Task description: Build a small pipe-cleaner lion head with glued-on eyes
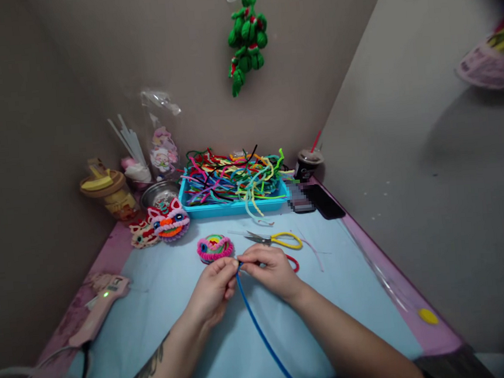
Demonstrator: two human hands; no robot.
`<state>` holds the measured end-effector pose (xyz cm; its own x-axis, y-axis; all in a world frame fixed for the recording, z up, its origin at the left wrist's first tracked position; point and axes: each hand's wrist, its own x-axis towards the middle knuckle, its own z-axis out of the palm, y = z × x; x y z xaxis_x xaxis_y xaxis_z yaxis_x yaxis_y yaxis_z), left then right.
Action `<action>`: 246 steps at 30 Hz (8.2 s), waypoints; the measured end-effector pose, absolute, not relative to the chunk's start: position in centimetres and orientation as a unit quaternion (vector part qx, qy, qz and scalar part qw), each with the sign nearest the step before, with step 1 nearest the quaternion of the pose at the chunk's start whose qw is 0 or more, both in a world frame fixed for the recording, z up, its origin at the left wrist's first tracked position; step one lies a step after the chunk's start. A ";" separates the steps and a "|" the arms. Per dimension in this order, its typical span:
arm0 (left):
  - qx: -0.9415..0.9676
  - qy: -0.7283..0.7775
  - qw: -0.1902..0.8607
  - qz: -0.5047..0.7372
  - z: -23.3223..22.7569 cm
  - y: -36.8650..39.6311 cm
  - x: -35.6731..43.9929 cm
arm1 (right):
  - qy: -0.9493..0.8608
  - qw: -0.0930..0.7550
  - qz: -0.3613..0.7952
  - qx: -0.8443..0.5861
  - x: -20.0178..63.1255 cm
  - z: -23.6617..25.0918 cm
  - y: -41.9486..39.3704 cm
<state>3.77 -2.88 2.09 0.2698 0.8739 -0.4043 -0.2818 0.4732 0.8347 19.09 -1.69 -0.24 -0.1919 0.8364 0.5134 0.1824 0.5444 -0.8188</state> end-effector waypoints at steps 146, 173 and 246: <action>0.587 0.469 0.506 0.424 1.7 -2.4 2.7 | -0.375 0.432 0.725 -0.383 17.9 0.9 -2.1; 0.543 0.493 0.564 0.379 2.3 -1.6 1.9 | -0.563 0.408 0.559 -0.452 18.7 1.0 -1.9; 0.557 0.505 0.459 0.473 0.8 -1.9 3.2 | -0.454 0.462 0.653 -0.393 16.3 -0.4 -2.6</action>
